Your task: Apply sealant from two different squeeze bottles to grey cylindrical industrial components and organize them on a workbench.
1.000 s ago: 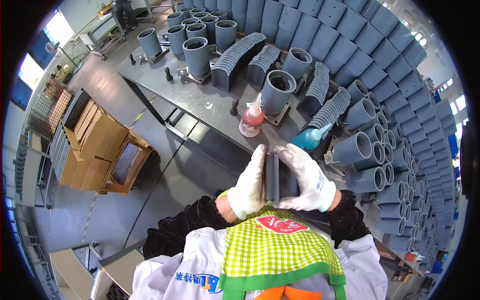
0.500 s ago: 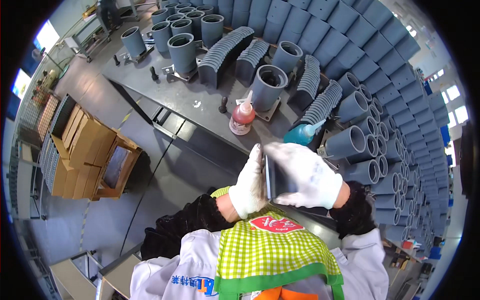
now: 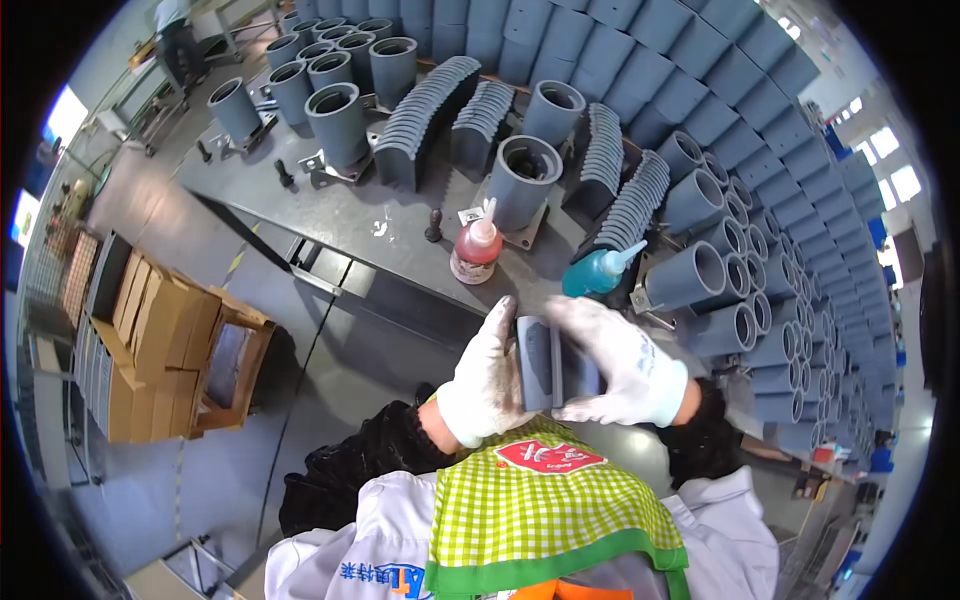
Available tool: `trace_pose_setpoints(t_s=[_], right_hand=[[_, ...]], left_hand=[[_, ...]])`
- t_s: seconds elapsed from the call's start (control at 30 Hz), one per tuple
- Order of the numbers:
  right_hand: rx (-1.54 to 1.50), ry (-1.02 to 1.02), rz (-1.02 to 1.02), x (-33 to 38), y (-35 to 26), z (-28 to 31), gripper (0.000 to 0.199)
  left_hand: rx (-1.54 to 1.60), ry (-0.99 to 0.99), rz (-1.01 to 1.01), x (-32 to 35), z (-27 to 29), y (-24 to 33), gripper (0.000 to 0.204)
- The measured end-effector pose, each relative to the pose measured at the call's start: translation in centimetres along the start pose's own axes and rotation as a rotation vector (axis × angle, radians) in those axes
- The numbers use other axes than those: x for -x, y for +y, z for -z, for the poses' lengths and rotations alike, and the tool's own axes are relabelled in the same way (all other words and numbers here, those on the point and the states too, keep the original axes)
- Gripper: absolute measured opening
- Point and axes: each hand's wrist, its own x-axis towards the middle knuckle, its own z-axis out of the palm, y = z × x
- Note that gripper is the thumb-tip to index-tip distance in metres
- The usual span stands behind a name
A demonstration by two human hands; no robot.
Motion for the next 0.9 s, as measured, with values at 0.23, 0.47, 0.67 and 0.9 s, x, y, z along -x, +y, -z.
trace_pose_setpoints(t_s=[0.23,0.47,0.67,0.9], right_hand=[[-0.044,0.138,0.057,-0.1,0.7,-2.2,0.098],[0.452,-0.114,-0.117,-2.9,-5.3,-1.5,0.090],[-0.319,0.336,-0.119,1.1,-1.1,-5.1,0.105],[-0.255,0.461,-0.133,2.1,-1.2,-6.4,0.108]], left_hand=[[-0.044,0.221,-0.044,-0.5,0.4,1.0,0.053],[-0.200,0.099,-0.014,-0.6,0.0,0.5,0.063],[-0.064,0.220,0.131,0.1,0.3,2.0,0.049],[-0.053,0.286,0.173,-0.1,1.0,2.4,0.051]])
